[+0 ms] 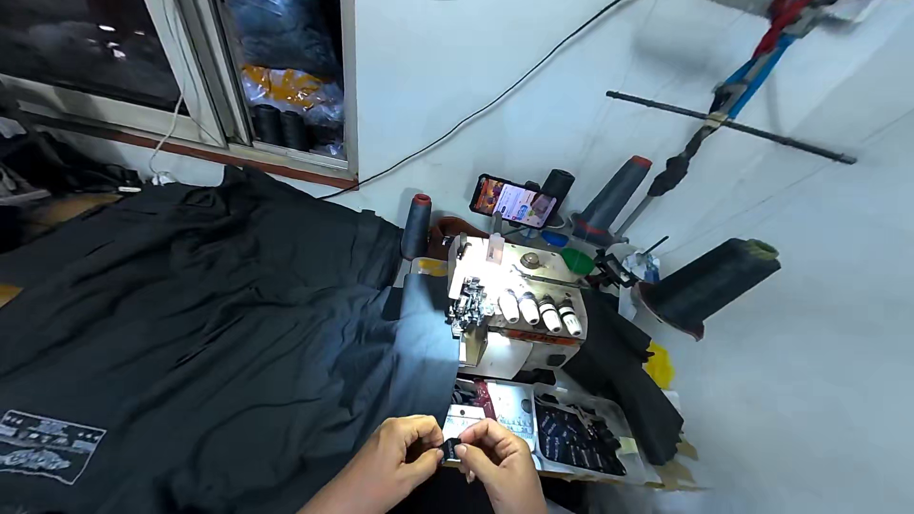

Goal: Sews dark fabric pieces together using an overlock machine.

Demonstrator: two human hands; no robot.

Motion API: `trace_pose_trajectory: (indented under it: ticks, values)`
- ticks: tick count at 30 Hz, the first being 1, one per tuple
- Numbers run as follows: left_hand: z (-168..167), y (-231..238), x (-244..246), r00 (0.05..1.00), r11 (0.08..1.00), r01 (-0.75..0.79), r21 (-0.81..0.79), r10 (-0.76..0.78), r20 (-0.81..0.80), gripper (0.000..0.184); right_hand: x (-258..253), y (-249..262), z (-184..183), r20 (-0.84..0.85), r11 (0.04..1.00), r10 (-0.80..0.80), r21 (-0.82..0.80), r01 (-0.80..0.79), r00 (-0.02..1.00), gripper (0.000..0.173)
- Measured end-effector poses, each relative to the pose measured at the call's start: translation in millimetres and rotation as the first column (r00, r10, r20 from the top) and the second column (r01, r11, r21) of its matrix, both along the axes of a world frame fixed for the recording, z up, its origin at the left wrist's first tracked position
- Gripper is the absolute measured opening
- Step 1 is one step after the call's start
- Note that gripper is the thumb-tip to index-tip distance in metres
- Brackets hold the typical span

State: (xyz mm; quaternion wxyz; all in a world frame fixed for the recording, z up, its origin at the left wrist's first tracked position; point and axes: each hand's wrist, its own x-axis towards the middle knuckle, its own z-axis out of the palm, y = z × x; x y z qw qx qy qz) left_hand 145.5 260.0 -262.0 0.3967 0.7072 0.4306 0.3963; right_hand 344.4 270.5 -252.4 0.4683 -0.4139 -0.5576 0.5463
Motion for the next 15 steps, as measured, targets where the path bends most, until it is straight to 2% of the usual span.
trace_pose_trajectory:
  ticks: [2, 4, 6, 10, 15]
  values:
    - [-1.4, -2.7, 0.3, 0.996, 0.996, -0.083, 0.016, 0.083, 0.015, 0.015, -4.2, -1.6, -1.2, -0.067, 0.998, -0.033, -0.047, 0.03, 0.997, 0.008]
    - [-5.5, -5.5, 5.8, 0.971, 0.969, -0.235, 0.078, 0.23, 0.063, 0.012, -10.4, -3.7, -3.2, -0.17, 0.987, -0.127, -0.123, 0.107, 0.977, 0.009]
    - [-8.3, -10.6, 11.8, 0.943, 0.943, -0.321, 0.088, 0.31, 0.122, 0.011, -15.9, -6.4, -6.0, -0.237, 0.969, -0.211, -0.177, 0.172, 0.948, 0.011]
    - [-14.3, -18.3, 21.5, 0.921, 0.938, -0.347, 0.002, 0.34, 0.19, 0.014, -21.8, -13.8, -11.4, -0.26, 0.969, -0.225, -0.161, 0.188, 0.939, 0.012]
    - [-10.8, -20.4, 23.9, 0.883, 0.945, -0.298, -0.134, 0.327, 0.337, 0.016, -23.1, -17.6, -15.6, -0.214, 0.977, -0.207, -0.093, 0.191, 0.955, 0.012]
